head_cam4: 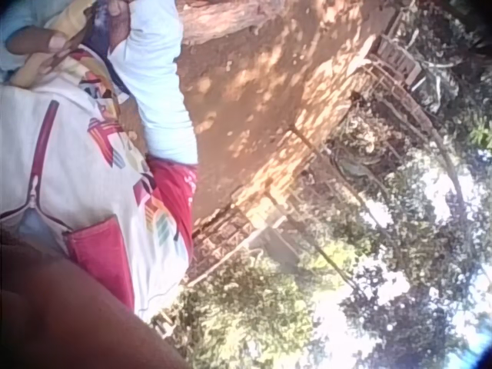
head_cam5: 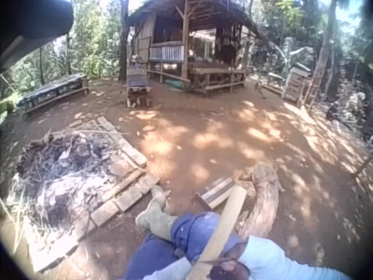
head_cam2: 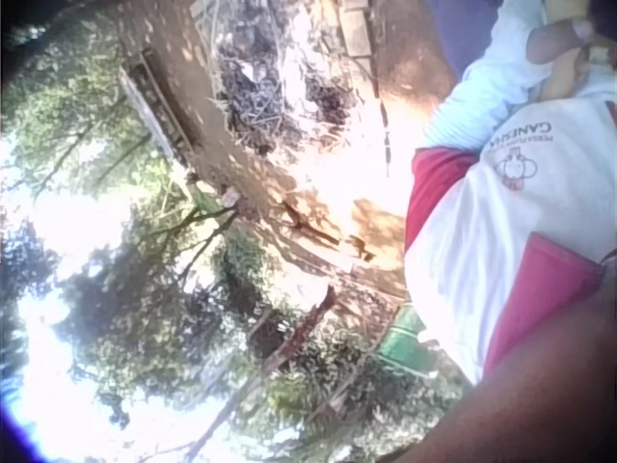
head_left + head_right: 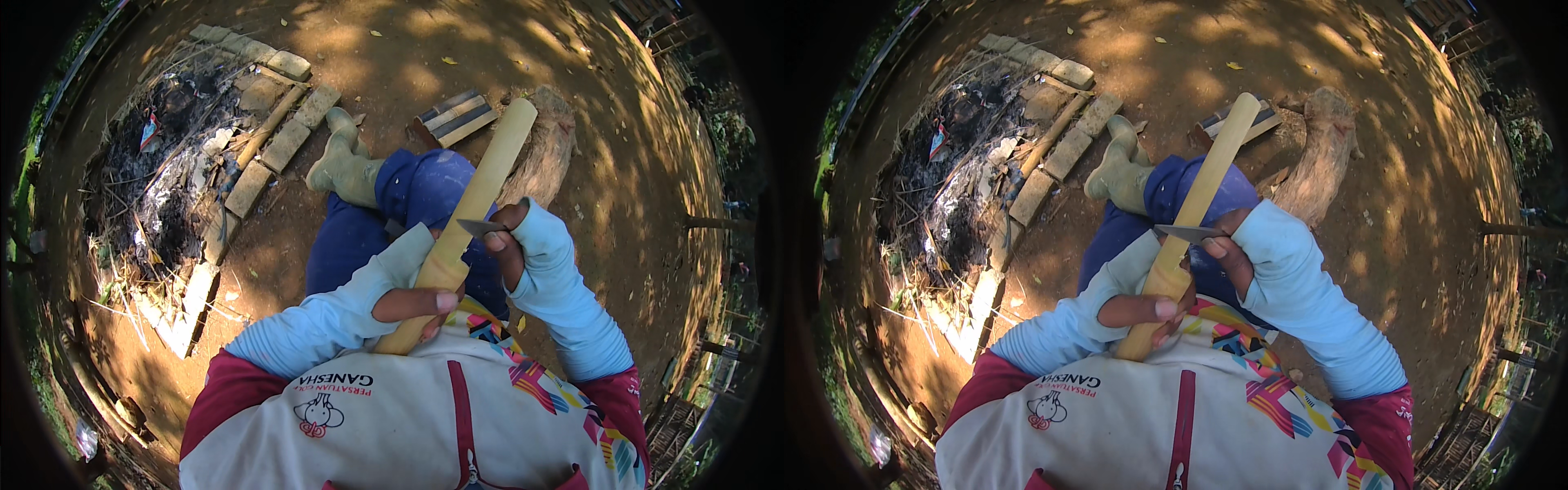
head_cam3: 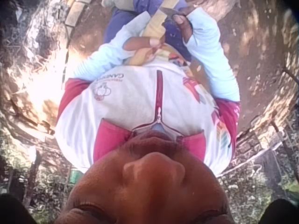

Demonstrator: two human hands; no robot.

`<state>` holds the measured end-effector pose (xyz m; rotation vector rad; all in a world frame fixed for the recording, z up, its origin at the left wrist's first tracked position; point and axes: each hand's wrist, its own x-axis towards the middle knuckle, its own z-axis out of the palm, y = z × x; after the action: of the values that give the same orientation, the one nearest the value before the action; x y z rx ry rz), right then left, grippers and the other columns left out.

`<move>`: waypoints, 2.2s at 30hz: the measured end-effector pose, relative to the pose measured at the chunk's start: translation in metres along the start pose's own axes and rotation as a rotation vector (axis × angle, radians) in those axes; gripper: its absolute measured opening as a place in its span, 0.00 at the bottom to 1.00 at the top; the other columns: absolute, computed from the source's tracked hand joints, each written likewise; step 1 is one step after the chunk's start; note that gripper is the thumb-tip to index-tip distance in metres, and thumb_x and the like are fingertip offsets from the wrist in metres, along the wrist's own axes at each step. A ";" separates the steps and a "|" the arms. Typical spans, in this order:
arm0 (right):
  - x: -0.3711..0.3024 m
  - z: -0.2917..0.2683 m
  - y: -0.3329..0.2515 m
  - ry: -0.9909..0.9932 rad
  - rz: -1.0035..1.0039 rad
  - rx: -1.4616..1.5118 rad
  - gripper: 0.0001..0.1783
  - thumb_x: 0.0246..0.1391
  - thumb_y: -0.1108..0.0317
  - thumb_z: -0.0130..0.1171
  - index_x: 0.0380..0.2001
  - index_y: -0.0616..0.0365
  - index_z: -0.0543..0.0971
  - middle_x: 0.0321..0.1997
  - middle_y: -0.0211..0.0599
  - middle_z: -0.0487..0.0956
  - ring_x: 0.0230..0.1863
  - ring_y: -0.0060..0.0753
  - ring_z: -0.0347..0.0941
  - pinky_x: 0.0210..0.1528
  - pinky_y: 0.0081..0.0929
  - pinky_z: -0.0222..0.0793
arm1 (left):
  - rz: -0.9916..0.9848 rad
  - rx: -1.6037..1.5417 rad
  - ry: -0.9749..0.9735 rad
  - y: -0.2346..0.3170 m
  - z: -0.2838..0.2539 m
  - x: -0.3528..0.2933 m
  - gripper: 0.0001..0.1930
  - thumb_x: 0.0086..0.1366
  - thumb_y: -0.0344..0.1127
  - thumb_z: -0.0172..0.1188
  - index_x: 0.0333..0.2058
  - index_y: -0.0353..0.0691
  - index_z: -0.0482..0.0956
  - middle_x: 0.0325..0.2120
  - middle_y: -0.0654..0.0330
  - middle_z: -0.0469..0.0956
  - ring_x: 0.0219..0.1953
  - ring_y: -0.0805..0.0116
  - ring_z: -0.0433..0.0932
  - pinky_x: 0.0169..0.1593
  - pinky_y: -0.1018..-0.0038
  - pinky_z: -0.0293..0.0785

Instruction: The person sits on the ground and uses a knife to carve a long piece of wood. They hold the wood with their left hand and carefully shave off thin layers with the knife in their right hand, rotating the wood to work on different sides.

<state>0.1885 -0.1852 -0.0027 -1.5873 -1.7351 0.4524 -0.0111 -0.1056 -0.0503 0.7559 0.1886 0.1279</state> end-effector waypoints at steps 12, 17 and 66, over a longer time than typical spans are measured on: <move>-0.002 0.005 0.008 -0.101 -0.166 -0.017 0.03 0.55 0.79 0.57 0.32 0.59 0.78 0.28 0.36 0.80 0.27 0.31 0.76 0.32 0.27 0.71 | -0.001 -0.004 0.011 0.000 0.001 -0.001 0.35 0.62 0.37 0.61 0.63 0.38 0.54 0.29 0.59 0.70 0.22 0.73 0.73 0.26 0.76 0.69; 0.000 0.001 0.007 -0.125 -0.153 -0.012 0.03 0.54 0.77 0.60 0.32 0.58 0.79 0.27 0.34 0.80 0.27 0.31 0.75 0.31 0.27 0.70 | 0.009 -0.006 -0.004 -0.004 0.000 0.000 0.34 0.62 0.36 0.61 0.62 0.37 0.54 0.30 0.59 0.70 0.22 0.73 0.73 0.26 0.76 0.69; -0.001 0.003 -0.011 -0.006 0.003 0.071 0.01 0.57 0.75 0.58 0.32 0.59 0.78 0.25 0.37 0.76 0.26 0.33 0.74 0.29 0.28 0.69 | 0.032 0.118 0.060 -0.013 -0.006 -0.007 0.33 0.66 0.52 0.56 0.63 0.39 0.61 0.46 0.61 0.69 0.49 0.72 0.69 0.55 0.74 0.66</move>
<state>0.1788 -0.1870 0.0025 -1.5399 -1.7032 0.5151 -0.0189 -0.1122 -0.0623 0.8730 0.2428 0.1707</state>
